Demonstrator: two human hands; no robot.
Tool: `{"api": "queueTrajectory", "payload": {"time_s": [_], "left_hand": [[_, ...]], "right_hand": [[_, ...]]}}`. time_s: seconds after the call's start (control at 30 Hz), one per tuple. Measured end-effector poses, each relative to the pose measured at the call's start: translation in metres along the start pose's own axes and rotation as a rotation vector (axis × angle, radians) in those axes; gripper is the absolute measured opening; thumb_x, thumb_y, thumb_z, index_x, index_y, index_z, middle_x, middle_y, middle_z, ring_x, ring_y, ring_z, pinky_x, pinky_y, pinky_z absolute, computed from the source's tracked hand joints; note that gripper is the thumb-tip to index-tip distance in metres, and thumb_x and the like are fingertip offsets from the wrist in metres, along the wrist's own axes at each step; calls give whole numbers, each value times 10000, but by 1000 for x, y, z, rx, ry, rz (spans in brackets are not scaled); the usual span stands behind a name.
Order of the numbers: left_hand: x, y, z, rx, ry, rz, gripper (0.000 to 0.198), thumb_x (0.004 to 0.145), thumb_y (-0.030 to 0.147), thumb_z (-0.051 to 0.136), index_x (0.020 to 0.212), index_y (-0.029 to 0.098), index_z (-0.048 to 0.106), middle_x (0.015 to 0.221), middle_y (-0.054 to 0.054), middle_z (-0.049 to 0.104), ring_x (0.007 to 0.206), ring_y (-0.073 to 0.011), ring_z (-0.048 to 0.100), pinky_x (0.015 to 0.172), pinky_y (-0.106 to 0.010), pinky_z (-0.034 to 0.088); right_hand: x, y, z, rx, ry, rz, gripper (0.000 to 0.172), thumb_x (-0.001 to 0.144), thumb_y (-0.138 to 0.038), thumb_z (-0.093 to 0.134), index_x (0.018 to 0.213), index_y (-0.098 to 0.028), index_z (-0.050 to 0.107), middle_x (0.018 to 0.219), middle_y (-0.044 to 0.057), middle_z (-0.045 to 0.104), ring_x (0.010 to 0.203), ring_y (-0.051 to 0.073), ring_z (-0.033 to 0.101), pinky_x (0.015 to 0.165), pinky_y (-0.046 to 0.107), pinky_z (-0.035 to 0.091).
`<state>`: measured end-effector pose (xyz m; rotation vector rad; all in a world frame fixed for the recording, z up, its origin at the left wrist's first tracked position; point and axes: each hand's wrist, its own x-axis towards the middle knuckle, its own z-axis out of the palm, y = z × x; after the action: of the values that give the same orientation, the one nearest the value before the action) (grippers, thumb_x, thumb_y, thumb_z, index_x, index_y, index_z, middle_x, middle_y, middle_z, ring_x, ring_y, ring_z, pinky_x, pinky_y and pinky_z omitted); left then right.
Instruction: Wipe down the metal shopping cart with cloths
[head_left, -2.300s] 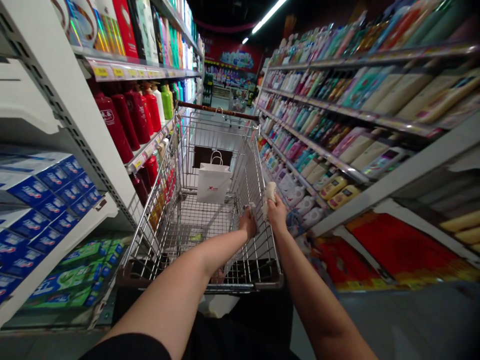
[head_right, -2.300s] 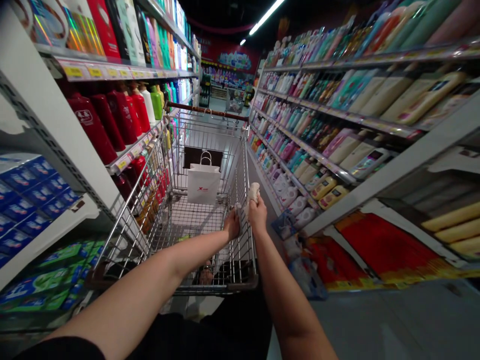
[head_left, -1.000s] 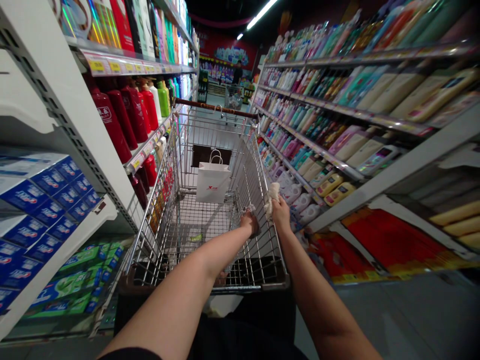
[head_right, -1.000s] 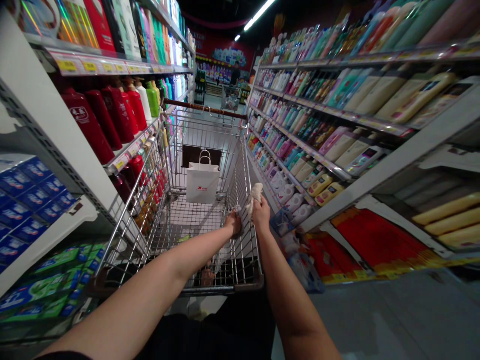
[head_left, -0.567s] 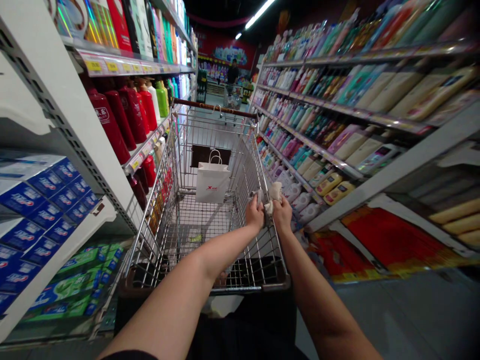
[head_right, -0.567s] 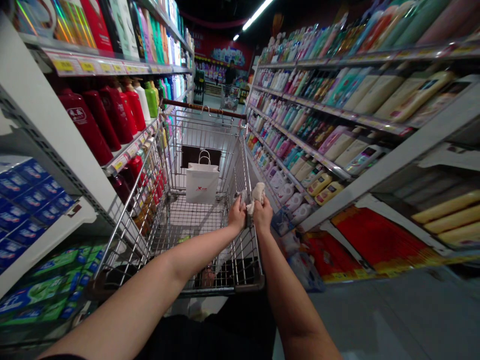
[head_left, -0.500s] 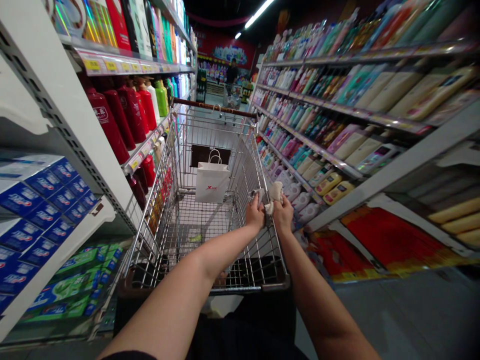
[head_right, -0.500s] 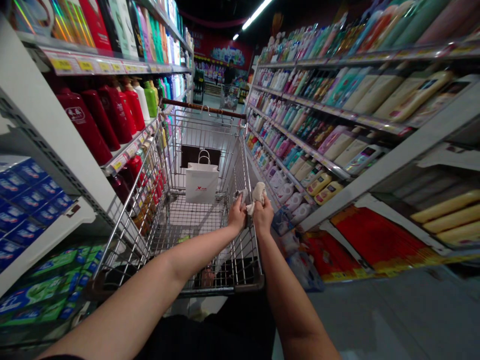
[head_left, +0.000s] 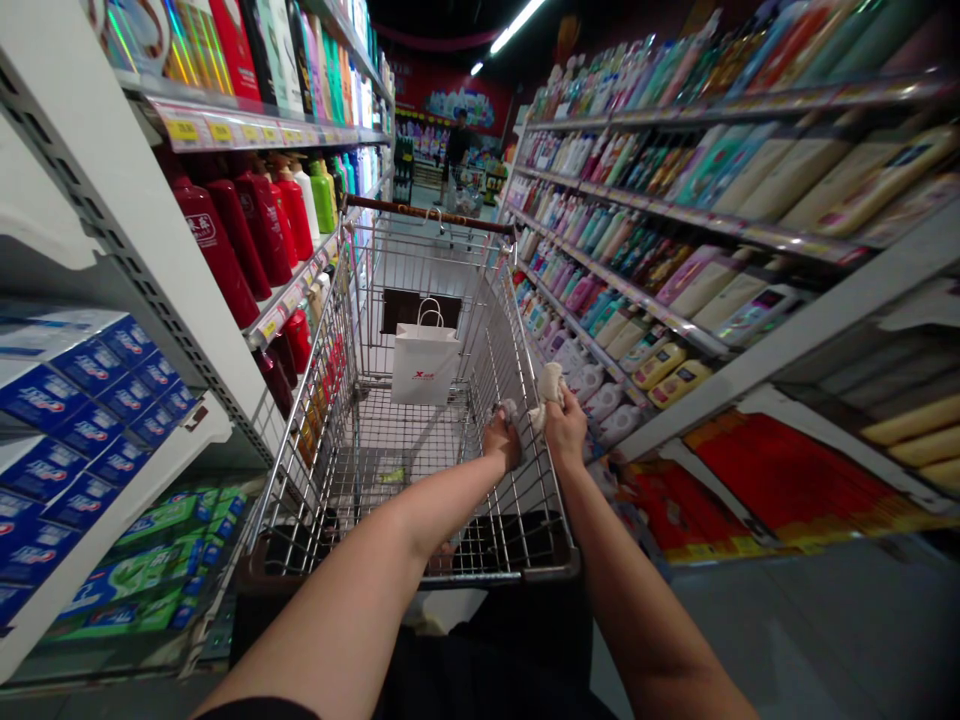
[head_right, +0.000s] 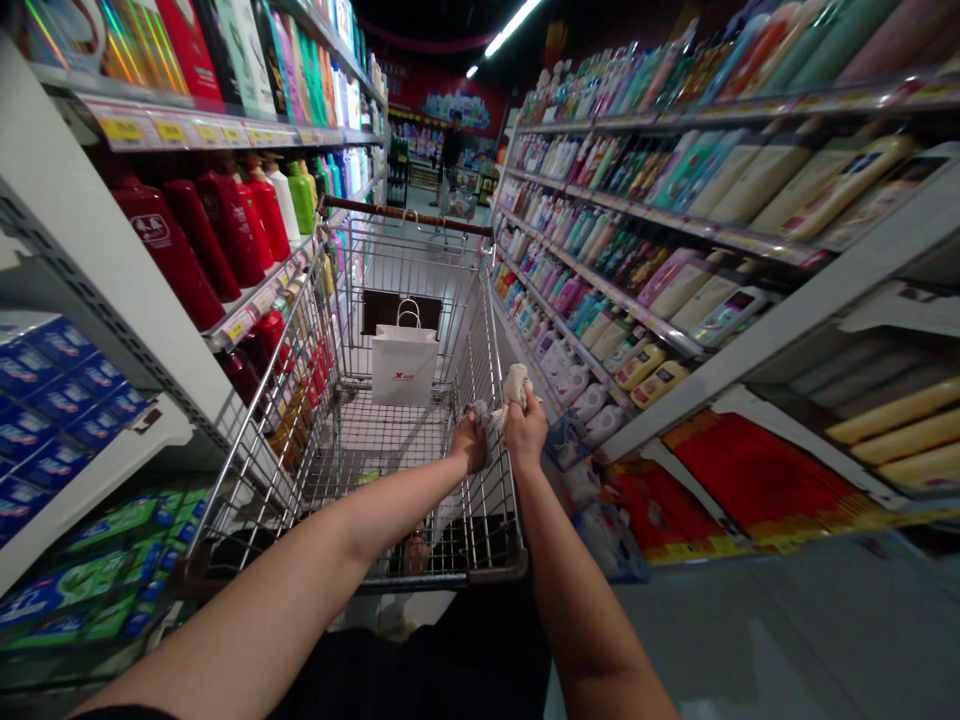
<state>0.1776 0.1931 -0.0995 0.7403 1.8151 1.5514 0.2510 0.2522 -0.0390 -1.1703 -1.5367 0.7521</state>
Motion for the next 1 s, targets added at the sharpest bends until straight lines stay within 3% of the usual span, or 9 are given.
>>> {"api": "queueTrajectory", "payload": {"time_s": [0.1, 0.27, 0.43, 0.73, 0.83, 1.0], "left_hand": [[0, 4, -1, 22, 8, -10, 533, 937, 146, 593, 1467, 133, 646, 1395, -177, 717, 1335, -343, 658, 1191, -476, 469], [2, 19, 2, -55, 48, 160, 553, 943, 185, 580, 1494, 199, 633, 1472, -130, 680, 1390, -292, 619, 1226, -426, 439], [-1, 25, 4, 9, 36, 224, 627, 921, 196, 592, 1548, 194, 579, 1536, -154, 613, 1440, -277, 560, 1259, -389, 389], [-8, 24, 1, 58, 30, 161, 548, 951, 289, 623, 1481, 149, 626, 1403, -193, 677, 1308, -313, 635, 1175, -423, 472], [-9, 21, -2, 80, 8, 144, 480, 966, 261, 595, 1439, 195, 645, 1372, -146, 703, 1310, -293, 633, 1167, -421, 473], [-12, 9, -7, 152, -27, -35, 339, 959, 204, 582, 1268, 229, 720, 1268, -135, 738, 1237, -300, 689, 1106, -440, 503]], "right_hand": [[-1, -1, 0, 0, 3, 4, 661, 731, -400, 524, 1300, -154, 753, 1296, 138, 758, 1226, 329, 670, 1128, 470, 471], [-1, 0, -1, 14, -8, -11, 640, 732, -390, 523, 1283, -164, 758, 1287, 129, 762, 1214, 319, 672, 1112, 453, 482], [0, 5, 2, 58, -9, 3, 646, 736, -388, 509, 1293, -159, 742, 1285, 123, 760, 1187, 311, 679, 1098, 462, 482], [1, 7, 3, 78, -2, -2, 628, 734, -401, 524, 1267, -156, 747, 1292, 135, 751, 1168, 304, 676, 1077, 443, 482], [1, 9, 3, 80, -6, -6, 620, 737, -414, 526, 1260, -169, 751, 1240, 114, 768, 1126, 291, 677, 1050, 430, 492], [3, 11, 2, 98, -43, -12, 592, 755, -435, 541, 1243, -179, 755, 1148, 88, 782, 1124, 292, 668, 1012, 420, 507]]}}
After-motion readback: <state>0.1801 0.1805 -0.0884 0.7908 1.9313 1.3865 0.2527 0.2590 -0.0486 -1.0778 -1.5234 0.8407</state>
